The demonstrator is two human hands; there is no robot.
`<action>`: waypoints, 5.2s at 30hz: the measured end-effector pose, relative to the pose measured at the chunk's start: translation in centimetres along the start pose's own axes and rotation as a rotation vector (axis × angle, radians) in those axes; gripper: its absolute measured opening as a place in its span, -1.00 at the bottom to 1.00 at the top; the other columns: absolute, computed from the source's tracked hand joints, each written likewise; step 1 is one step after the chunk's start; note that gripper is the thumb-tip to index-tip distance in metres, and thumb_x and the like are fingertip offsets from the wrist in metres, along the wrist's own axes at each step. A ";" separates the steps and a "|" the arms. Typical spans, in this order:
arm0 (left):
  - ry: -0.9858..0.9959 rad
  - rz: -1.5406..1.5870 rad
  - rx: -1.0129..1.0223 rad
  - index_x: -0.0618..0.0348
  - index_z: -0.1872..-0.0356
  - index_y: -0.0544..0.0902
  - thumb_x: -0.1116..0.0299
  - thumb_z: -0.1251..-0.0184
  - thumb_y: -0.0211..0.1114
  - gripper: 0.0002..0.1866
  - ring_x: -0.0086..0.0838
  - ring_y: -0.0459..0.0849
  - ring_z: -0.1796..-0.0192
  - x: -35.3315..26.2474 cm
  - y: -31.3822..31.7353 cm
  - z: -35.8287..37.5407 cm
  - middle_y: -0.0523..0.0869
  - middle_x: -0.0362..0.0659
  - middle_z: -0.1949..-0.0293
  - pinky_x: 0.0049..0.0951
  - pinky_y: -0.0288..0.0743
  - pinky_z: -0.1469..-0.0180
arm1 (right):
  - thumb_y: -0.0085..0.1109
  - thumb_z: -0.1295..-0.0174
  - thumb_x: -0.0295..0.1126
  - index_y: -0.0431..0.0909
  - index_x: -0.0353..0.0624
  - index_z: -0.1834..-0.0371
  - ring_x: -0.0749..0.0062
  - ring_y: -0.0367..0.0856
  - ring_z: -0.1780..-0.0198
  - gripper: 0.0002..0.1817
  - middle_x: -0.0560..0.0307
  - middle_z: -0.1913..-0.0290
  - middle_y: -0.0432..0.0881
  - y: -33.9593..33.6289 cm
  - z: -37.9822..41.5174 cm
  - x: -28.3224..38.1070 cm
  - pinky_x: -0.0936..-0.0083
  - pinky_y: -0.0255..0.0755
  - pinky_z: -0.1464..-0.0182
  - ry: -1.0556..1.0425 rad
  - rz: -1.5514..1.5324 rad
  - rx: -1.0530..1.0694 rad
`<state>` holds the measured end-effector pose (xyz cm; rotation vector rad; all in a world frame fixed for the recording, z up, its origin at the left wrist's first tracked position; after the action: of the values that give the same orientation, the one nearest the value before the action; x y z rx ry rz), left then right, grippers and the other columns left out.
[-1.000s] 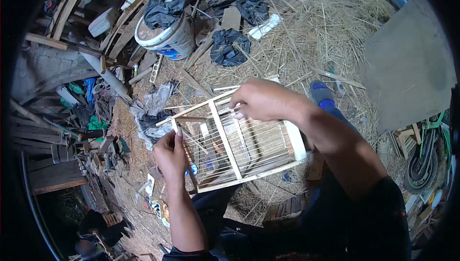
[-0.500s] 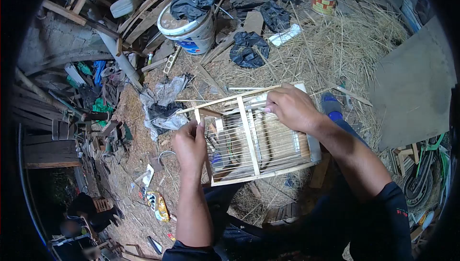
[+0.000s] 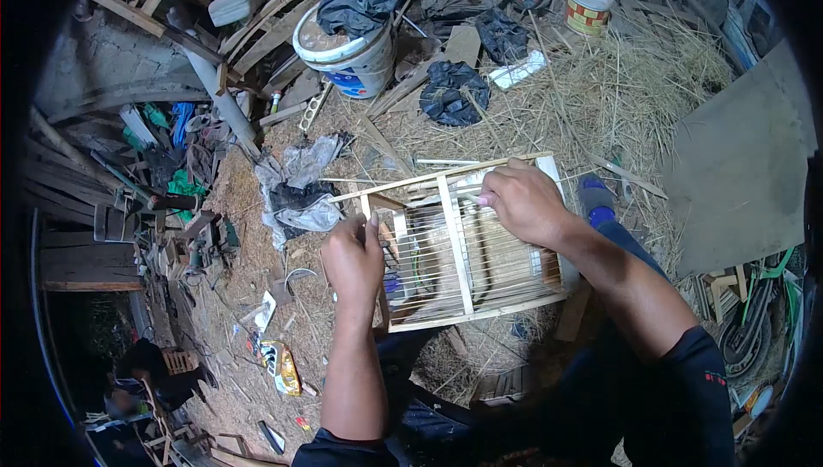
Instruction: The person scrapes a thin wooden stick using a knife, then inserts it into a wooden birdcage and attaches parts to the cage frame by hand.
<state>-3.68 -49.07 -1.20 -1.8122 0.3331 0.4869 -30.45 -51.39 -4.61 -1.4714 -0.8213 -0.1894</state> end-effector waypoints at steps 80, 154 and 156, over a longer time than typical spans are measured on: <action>-0.616 1.170 0.295 0.35 -0.15 0.68 0.38 -0.54 0.35 -0.70 -0.48 0.71 0.47 -3.3 -9.3 30.0 0.77 -0.11 0.37 -0.50 0.62 0.39 | 0.51 -0.12 -0.42 0.50 -0.29 -0.08 -0.01 0.68 -0.11 -0.50 -0.19 -0.06 0.70 30.8 30.8 -19.5 0.14 0.54 -0.21 1.426 -0.725 -0.504; -0.774 0.908 0.188 0.33 0.21 0.74 0.23 -0.57 0.37 -0.70 -0.66 0.42 0.75 9.7 -15.1 37.5 0.63 -0.25 0.65 -0.59 0.22 0.68 | 0.12 -0.51 -0.19 0.49 -0.09 0.28 -0.05 0.74 0.40 -0.75 -0.01 0.45 0.68 11.9 19.3 28.9 0.02 0.54 0.44 -0.207 -0.054 0.023; -0.776 0.929 0.191 0.34 0.21 0.73 0.24 -0.57 0.36 -0.71 -0.65 0.41 0.76 9.7 -15.1 37.5 0.63 -0.24 0.65 -0.59 0.22 0.69 | 0.12 -0.51 -0.17 0.49 -0.10 0.30 -0.04 0.74 0.41 -0.73 -0.02 0.47 0.68 11.7 19.0 29.1 0.01 0.54 0.46 -0.230 -0.085 -0.027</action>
<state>5.85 -8.66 -2.37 -1.0724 0.6328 1.6707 -9.64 -21.70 1.10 -1.5025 -1.0720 -0.0961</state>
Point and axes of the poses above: each hand's wrist, its own z-axis away from the middle knuckle, its own y-axis out of the palm, x = y × z, the point moved 8 cm from there along -z, towards the middle knuckle
